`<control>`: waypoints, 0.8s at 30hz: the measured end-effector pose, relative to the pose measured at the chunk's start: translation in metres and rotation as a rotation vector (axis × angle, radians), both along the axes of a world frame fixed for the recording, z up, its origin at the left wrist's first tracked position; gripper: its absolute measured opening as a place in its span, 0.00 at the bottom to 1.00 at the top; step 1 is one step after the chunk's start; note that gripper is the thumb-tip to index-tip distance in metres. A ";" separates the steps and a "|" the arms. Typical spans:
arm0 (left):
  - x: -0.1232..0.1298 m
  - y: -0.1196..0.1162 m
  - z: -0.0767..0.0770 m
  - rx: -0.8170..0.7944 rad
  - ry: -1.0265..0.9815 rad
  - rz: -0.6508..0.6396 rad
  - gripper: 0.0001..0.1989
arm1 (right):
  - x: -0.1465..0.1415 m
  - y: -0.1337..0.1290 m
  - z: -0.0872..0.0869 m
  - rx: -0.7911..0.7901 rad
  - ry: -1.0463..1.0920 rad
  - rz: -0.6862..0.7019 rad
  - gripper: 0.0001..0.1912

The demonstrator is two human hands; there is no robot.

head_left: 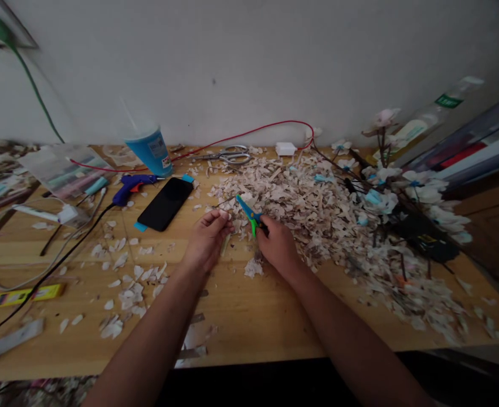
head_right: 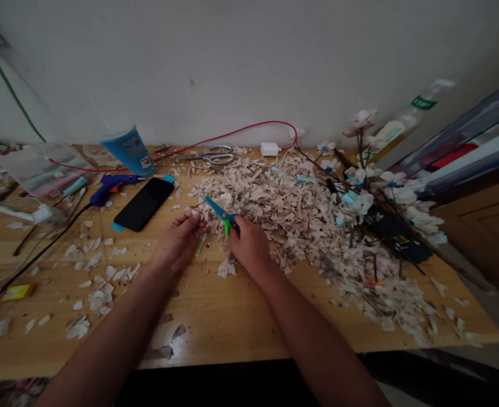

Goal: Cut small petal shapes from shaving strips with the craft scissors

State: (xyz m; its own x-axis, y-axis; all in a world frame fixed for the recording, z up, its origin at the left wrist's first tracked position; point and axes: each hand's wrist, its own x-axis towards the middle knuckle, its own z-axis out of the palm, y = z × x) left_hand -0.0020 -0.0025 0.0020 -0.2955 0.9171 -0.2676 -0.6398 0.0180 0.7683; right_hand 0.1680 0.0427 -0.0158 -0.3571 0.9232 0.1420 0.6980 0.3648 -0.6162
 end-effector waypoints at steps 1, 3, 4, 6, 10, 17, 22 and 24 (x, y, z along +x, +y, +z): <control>0.000 0.000 0.000 0.002 -0.006 0.013 0.16 | 0.000 0.000 -0.002 0.034 0.032 -0.021 0.12; 0.000 0.001 -0.001 0.023 -0.019 0.039 0.16 | 0.000 0.000 -0.004 0.137 0.092 -0.053 0.16; 0.001 0.001 -0.001 0.035 -0.026 0.050 0.16 | 0.000 0.000 -0.005 0.189 0.101 -0.046 0.19; 0.001 0.001 -0.002 0.044 -0.035 0.062 0.15 | 0.000 0.000 -0.003 0.261 0.060 0.018 0.23; 0.001 0.001 -0.003 0.046 -0.011 0.072 0.15 | 0.000 -0.001 0.004 0.252 -0.092 0.156 0.19; 0.004 0.001 -0.007 0.089 0.025 0.124 0.17 | -0.001 -0.009 0.014 0.124 -0.171 0.219 0.10; 0.006 0.001 -0.009 0.084 0.060 0.096 0.15 | -0.002 -0.011 0.017 0.057 -0.149 0.207 0.07; 0.006 0.001 -0.010 0.083 0.054 0.102 0.15 | -0.003 -0.011 0.017 0.039 -0.147 0.199 0.06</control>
State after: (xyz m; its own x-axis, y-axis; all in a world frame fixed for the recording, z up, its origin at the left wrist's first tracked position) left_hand 0.0036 -0.0016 -0.0082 -0.4004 0.8997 -0.1735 -0.5925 -0.1098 0.7980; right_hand 0.1651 0.0321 0.0013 -0.5511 0.8273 0.1092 0.6908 0.5257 -0.4964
